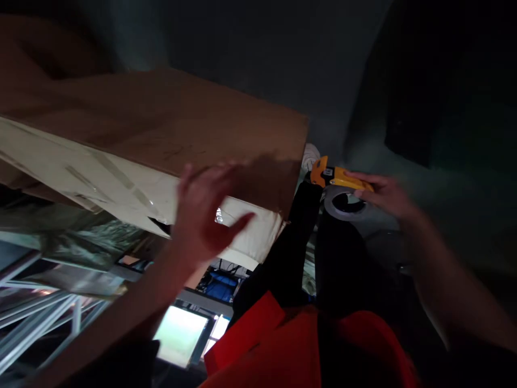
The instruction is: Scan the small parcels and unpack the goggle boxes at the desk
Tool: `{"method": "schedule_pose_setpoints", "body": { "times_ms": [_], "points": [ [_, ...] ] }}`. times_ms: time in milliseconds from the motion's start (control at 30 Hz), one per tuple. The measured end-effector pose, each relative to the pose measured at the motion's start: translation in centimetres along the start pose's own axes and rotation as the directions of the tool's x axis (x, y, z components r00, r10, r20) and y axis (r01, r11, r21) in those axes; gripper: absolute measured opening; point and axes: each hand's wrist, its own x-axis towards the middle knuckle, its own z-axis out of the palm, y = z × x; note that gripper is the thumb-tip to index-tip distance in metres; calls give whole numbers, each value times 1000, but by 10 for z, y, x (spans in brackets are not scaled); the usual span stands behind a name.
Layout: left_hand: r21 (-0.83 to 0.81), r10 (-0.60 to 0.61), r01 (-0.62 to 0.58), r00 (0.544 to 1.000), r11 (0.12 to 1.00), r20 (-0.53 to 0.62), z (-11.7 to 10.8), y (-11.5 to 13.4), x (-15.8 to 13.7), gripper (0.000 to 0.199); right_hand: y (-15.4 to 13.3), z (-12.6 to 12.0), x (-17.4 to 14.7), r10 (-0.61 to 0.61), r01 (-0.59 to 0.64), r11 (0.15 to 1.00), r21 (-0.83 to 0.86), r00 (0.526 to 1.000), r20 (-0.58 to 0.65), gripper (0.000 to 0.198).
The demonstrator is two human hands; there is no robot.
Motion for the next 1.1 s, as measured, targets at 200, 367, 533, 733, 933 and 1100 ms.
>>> {"method": "schedule_pose_setpoints", "body": {
  "times_ms": [200,367,533,733,933,1100],
  "points": [
    [68,12,-23,986,997,169,65,109,-12,59,64,40,-8,-198,205,975,80,976,-89,59],
    [152,-19,42,989,988,-150,110,82,-29,22,99,98,-16,-187,220,952,210,968,-168,69],
    [124,-34,62,976,990,-217,112,75,-21,22,88,147,-16,-155,238,887,395,961,-231,70],
    [146,-65,152,877,978,-476,53,24,96,22,-36,114,42,-310,337,940,51,908,-281,50],
    [137,-21,163,713,977,-701,10,-87,218,42,-125,77,121,-531,505,844,-180,833,-153,54],
    [144,112,-4,649,990,-753,5,-158,248,29,-94,78,125,-651,642,759,-106,744,-150,54]
  ]
}}
